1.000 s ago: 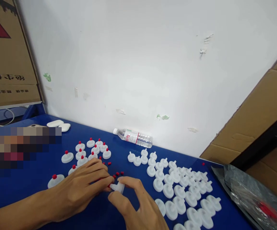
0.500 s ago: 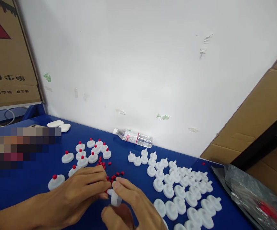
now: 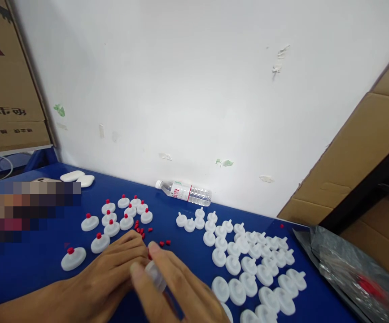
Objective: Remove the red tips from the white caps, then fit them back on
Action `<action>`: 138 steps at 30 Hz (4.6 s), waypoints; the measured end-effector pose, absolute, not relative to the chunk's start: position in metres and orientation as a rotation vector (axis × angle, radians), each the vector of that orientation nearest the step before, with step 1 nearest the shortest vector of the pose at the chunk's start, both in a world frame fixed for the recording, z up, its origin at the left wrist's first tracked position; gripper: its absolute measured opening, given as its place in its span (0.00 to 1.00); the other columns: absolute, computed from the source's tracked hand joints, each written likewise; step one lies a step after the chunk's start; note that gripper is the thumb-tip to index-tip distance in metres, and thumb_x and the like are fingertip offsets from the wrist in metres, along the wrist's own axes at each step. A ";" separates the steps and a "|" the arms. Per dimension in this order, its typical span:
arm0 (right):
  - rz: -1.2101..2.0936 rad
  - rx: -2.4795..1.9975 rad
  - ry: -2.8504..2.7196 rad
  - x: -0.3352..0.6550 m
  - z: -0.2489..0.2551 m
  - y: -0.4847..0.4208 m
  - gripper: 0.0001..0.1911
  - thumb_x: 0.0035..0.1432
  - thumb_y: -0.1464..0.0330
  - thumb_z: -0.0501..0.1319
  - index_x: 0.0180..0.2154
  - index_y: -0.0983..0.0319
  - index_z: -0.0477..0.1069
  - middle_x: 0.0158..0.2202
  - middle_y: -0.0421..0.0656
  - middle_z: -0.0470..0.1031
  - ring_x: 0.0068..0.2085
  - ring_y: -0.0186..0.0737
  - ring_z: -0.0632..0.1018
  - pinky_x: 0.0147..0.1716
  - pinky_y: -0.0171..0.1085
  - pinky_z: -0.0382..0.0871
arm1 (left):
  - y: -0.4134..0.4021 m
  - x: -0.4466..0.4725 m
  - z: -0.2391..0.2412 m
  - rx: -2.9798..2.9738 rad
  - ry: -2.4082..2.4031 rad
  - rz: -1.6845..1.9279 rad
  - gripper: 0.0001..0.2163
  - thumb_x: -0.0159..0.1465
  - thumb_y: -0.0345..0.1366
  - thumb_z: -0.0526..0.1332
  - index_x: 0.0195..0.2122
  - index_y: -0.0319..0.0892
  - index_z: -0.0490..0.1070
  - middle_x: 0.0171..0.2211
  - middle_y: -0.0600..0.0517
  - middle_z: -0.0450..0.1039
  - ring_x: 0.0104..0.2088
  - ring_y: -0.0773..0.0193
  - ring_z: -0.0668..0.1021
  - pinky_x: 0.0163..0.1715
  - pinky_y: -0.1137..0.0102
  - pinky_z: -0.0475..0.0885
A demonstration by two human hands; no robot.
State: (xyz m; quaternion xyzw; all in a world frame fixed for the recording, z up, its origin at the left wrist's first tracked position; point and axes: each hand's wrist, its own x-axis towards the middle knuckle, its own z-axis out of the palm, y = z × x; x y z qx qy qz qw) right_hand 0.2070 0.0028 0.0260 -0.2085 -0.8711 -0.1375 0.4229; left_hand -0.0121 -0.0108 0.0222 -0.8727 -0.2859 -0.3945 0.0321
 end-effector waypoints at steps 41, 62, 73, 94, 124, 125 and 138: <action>-0.395 -0.580 -2.362 0.214 0.017 0.026 0.29 0.71 0.56 0.59 0.66 0.66 0.63 0.56 0.49 0.79 0.53 0.41 0.82 0.53 0.34 0.77 | -0.009 -0.020 0.026 -2.690 -1.168 -1.436 0.08 0.76 0.30 0.52 0.48 0.44 0.70 0.36 0.53 0.75 0.36 0.64 0.75 0.39 0.71 0.71; -0.691 -0.940 -2.564 0.217 0.003 0.052 0.31 0.74 0.51 0.48 0.70 0.59 0.59 0.66 0.50 0.68 0.65 0.61 0.70 0.58 0.67 0.71 | 0.036 -0.094 0.046 -1.983 -1.824 -0.070 0.12 0.54 0.16 0.58 0.30 0.39 0.76 0.31 0.41 0.77 0.36 0.45 0.75 0.33 0.60 0.67; -0.745 -0.910 -2.587 0.219 -0.004 0.054 0.27 0.73 0.53 0.51 0.67 0.56 0.64 0.65 0.53 0.69 0.64 0.64 0.71 0.56 0.71 0.70 | 0.034 -0.090 0.046 -2.001 -1.896 0.015 0.13 0.54 0.15 0.58 0.28 0.40 0.76 0.32 0.43 0.78 0.38 0.47 0.77 0.32 0.63 0.68; -0.541 -0.927 -2.633 0.223 -0.004 0.054 0.24 0.75 0.54 0.49 0.63 0.55 0.69 0.59 0.47 0.77 0.61 0.59 0.75 0.61 0.69 0.63 | 0.030 -0.067 0.038 -2.363 -1.316 -0.511 0.10 0.71 0.25 0.55 0.40 0.39 0.75 0.38 0.45 0.73 0.43 0.52 0.70 0.43 0.58 0.68; -0.647 -1.055 -2.629 0.229 -0.009 0.059 0.30 0.75 0.52 0.43 0.67 0.58 0.65 0.64 0.53 0.70 0.64 0.63 0.71 0.57 0.71 0.68 | 0.043 -0.078 0.016 -2.305 -1.441 0.027 0.13 0.57 0.19 0.64 0.40 0.41 0.79 0.43 0.44 0.77 0.44 0.48 0.72 0.40 0.58 0.66; -0.628 -1.051 -2.655 0.230 -0.009 0.059 0.30 0.75 0.51 0.43 0.67 0.58 0.65 0.64 0.53 0.70 0.64 0.63 0.71 0.57 0.71 0.68 | 0.043 -0.078 0.015 -2.308 -1.437 0.026 0.13 0.57 0.19 0.64 0.40 0.41 0.79 0.44 0.44 0.77 0.45 0.47 0.72 0.40 0.58 0.66; -0.624 -0.974 -2.540 0.228 -0.008 0.054 0.29 0.75 0.54 0.44 0.64 0.63 0.68 0.47 0.53 0.79 0.50 0.53 0.80 0.58 0.65 0.70 | 0.045 -0.083 0.010 -2.300 -1.358 -0.044 0.11 0.59 0.19 0.65 0.38 0.41 0.76 0.41 0.44 0.76 0.43 0.48 0.72 0.40 0.59 0.64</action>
